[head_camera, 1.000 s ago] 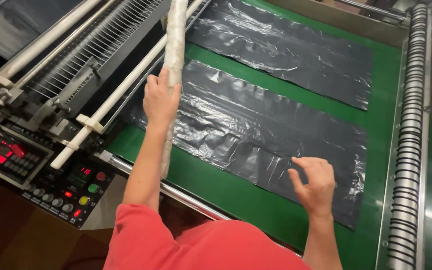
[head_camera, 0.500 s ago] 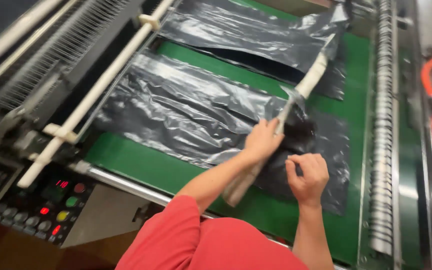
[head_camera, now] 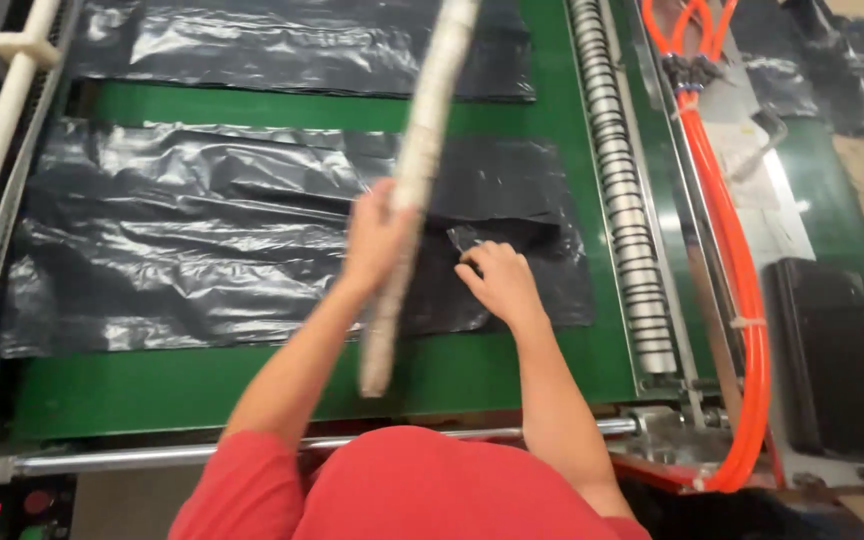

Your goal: Folding and stacking plastic bags as they are produced and moved along a conveyor belt in a factory setting.

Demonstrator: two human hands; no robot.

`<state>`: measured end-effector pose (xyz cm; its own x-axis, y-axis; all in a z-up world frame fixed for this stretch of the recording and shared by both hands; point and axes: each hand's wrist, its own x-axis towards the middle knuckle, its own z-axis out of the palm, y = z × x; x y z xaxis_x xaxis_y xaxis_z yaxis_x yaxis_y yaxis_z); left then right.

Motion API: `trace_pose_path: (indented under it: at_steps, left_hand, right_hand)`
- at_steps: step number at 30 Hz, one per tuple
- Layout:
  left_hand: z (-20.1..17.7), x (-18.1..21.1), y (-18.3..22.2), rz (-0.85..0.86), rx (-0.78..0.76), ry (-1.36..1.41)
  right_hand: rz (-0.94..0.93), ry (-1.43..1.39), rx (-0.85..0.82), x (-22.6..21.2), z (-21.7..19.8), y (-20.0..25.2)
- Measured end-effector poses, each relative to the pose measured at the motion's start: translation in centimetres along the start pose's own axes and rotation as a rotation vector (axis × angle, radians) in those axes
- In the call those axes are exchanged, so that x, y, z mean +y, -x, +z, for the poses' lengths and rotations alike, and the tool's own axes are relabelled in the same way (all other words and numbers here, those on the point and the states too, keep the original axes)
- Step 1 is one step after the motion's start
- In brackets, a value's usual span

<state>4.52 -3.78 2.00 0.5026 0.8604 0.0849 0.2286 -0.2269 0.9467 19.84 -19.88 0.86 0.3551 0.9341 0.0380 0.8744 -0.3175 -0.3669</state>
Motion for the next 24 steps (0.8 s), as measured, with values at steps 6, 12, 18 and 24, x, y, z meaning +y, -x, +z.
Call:
trace_pose_path:
  at_steps: [6,12,18,24]
  left_hand:
    - [-12.1,-4.3,1.3,0.263,0.326,0.000]
    - [-22.4,-4.8,4.6,0.254,0.558,-0.266]
    - [-28.8,-8.8,5.3,0.334,0.726,-0.351]
    - [-32.3,-9.0,4.0,-0.071,0.759,-0.500]
  right_hand:
    - [0.295,0.147,-0.151,3.0,2.7,-1.4]
    - [0.301,0.398,0.099,-0.8,4.6,-1.8]
    - [0.226,0.282,0.137,2.9,9.2,-2.3]
    - [0.440,-0.007,0.099,2.9,4.3,-0.4]
